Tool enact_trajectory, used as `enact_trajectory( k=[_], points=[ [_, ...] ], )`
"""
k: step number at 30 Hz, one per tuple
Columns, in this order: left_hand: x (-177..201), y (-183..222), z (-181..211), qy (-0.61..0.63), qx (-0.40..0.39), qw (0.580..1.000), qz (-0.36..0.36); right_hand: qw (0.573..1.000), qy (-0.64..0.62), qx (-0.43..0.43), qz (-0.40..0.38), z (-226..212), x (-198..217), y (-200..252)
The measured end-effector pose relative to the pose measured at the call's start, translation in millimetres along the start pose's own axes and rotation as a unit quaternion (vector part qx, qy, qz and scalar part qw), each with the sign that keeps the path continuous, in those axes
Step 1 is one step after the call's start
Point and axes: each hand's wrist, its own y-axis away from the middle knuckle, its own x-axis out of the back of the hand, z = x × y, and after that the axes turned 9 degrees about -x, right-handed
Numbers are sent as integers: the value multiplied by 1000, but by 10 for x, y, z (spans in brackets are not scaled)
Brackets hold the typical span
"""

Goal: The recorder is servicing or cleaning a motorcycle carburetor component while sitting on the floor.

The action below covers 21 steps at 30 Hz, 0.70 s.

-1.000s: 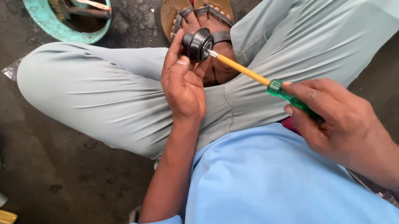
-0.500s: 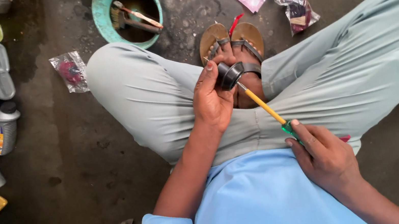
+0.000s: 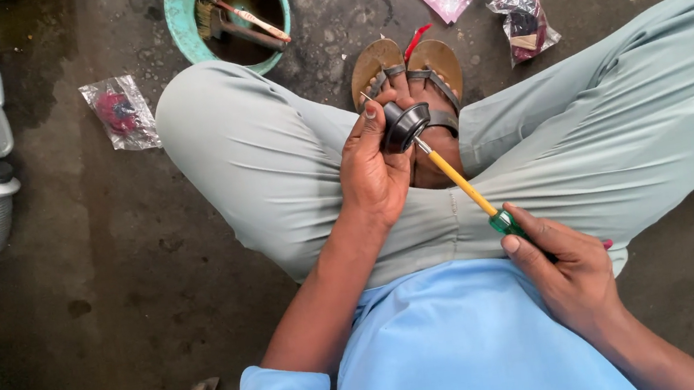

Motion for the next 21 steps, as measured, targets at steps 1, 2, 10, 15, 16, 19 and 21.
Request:
enact_trajectory(
  k=[1,2,10,15,16,19,21],
  points=[
    [-24,-8,7,0,0,1000,0,1000,0,0,1,-33,10,-12],
    [-43,-7,9,-7,-1,1000,2,999,1,-41,-2,-65,20,-13],
    [86,-125,-66,11,-7,999,43,996,75,-39,-4,-594,162,-51],
    [118,-181,-66,6,-5,993,121,997,70,42,10,-672,204,-20],
    [187,-210,-83,4,-3,993,122,997,69,39,10,-678,209,-2],
    [278,-276,-98,28,-6,991,128,990,92,92,49,-697,254,41],
    [198,-276,-50,29,7,985,171,990,89,95,45,-712,314,70]
  ],
)
